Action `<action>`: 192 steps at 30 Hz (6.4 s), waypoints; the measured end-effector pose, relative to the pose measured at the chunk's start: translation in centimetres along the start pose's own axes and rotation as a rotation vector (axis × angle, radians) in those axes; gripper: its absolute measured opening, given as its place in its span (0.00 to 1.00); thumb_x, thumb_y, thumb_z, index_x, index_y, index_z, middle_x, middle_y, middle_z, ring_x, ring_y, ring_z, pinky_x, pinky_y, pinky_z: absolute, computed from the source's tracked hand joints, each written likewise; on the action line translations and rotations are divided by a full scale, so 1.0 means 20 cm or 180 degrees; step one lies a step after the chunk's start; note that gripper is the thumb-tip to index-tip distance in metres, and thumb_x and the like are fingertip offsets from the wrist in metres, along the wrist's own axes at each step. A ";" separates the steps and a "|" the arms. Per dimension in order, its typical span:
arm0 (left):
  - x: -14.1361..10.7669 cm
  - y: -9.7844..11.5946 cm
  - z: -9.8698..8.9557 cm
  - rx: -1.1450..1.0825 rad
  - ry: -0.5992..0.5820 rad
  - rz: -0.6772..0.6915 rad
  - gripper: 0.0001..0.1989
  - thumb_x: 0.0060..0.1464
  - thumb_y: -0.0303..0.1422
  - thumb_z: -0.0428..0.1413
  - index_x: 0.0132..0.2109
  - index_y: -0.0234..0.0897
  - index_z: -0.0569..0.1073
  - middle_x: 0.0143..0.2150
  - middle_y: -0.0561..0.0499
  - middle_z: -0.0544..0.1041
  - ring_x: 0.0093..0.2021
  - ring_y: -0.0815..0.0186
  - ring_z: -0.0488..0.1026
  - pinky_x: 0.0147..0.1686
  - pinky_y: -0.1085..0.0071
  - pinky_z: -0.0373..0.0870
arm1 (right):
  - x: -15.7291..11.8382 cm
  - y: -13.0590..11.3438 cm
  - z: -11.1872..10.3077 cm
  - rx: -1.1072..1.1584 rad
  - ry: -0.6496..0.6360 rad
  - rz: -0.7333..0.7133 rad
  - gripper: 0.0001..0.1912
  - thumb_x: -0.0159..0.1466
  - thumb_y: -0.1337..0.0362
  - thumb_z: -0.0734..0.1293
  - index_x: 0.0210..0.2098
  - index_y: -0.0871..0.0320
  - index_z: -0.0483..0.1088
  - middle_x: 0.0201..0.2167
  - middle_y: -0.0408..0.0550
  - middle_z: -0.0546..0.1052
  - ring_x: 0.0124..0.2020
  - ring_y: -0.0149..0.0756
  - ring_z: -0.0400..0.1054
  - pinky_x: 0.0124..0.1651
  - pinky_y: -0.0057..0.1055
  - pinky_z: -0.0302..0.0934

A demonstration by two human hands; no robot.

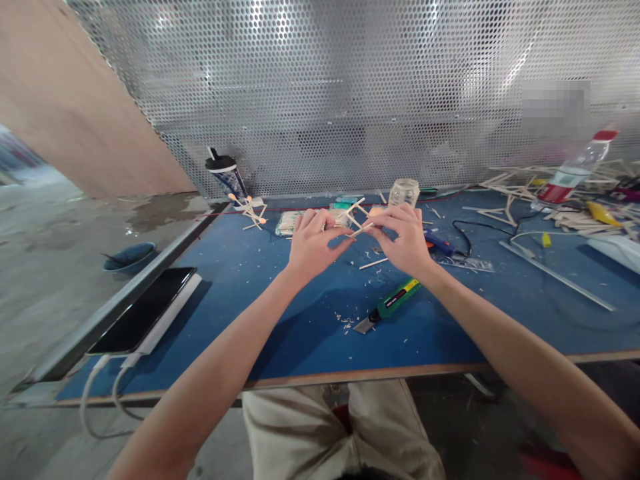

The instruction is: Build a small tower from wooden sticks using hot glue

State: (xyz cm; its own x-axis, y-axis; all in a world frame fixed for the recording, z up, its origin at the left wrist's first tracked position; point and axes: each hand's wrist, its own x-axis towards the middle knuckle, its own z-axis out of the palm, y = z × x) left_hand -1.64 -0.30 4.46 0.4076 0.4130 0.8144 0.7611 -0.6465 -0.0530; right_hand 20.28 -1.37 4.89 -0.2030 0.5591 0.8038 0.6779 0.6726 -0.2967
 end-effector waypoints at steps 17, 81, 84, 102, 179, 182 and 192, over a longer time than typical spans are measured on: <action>0.00 0.00 0.00 -0.0002 0.0087 0.0061 0.08 0.56 0.43 0.61 0.40 0.47 0.82 0.33 0.50 0.66 0.38 0.61 0.60 0.42 0.62 0.58 | -0.01 0.01 0.02 0.0021 0.0161 -0.0274 0.06 0.67 0.59 0.68 0.39 0.47 0.78 0.36 0.42 0.79 0.42 0.40 0.66 0.49 0.42 0.53; 0.01 0.01 -0.02 -0.0142 -0.0036 0.0031 0.06 0.56 0.40 0.61 0.38 0.45 0.80 0.34 0.50 0.71 0.39 0.60 0.64 0.43 0.61 0.59 | -0.01 -0.01 -0.01 -0.0113 0.0165 -0.0510 0.04 0.66 0.60 0.67 0.39 0.47 0.76 0.35 0.42 0.79 0.43 0.42 0.66 0.49 0.44 0.52; 0.01 0.01 -0.01 -0.0227 -0.0039 0.0063 0.06 0.55 0.40 0.62 0.38 0.45 0.81 0.33 0.50 0.71 0.39 0.61 0.64 0.44 0.61 0.59 | 0.00 -0.01 -0.01 -0.0133 0.0084 -0.0508 0.05 0.66 0.60 0.66 0.39 0.48 0.75 0.37 0.42 0.78 0.43 0.42 0.66 0.50 0.44 0.52; 0.03 -0.02 0.08 -0.3484 0.0475 -0.3016 0.11 0.45 0.40 0.68 0.36 0.42 0.83 0.35 0.50 0.81 0.31 0.68 0.71 0.31 0.69 0.66 | -0.01 0.01 0.06 0.0340 -0.0360 -0.0144 0.08 0.66 0.58 0.66 0.33 0.54 0.74 0.28 0.43 0.75 0.34 0.36 0.68 0.44 0.38 0.58; 0.13 0.23 0.18 -0.3147 -0.0537 -0.2410 0.11 0.48 0.40 0.65 0.37 0.40 0.84 0.32 0.49 0.79 0.31 0.67 0.69 0.32 0.69 0.61 | 0.08 0.08 -0.07 0.1845 -0.0563 0.1502 0.14 0.60 0.55 0.70 0.26 0.59 0.78 0.15 0.39 0.63 0.19 0.25 0.52 0.24 0.30 0.47; 0.13 0.23 0.18 -0.3174 -0.0510 -0.2406 0.11 0.47 0.40 0.66 0.36 0.40 0.84 0.33 0.49 0.80 0.32 0.66 0.70 0.33 0.69 0.62 | 0.08 0.08 -0.06 0.1926 -0.0604 0.1494 0.13 0.60 0.56 0.70 0.27 0.60 0.79 0.15 0.39 0.63 0.19 0.25 0.52 0.24 0.30 0.47; 0.12 0.23 0.19 -0.3248 -0.0494 -0.2415 0.12 0.48 0.40 0.66 0.37 0.39 0.84 0.34 0.49 0.80 0.34 0.66 0.71 0.34 0.69 0.63 | 0.07 0.08 -0.05 0.2042 -0.0564 0.1505 0.12 0.60 0.57 0.70 0.27 0.60 0.78 0.17 0.39 0.64 0.19 0.24 0.52 0.23 0.30 0.46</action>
State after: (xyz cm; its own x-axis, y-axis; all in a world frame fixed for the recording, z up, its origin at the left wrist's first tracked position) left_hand 4.70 0.15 3.96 0.1503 0.9182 0.3665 0.1254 -0.3855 0.9142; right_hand 21.80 0.01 6.14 -0.1421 0.8856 0.4422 0.1945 0.4629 -0.8648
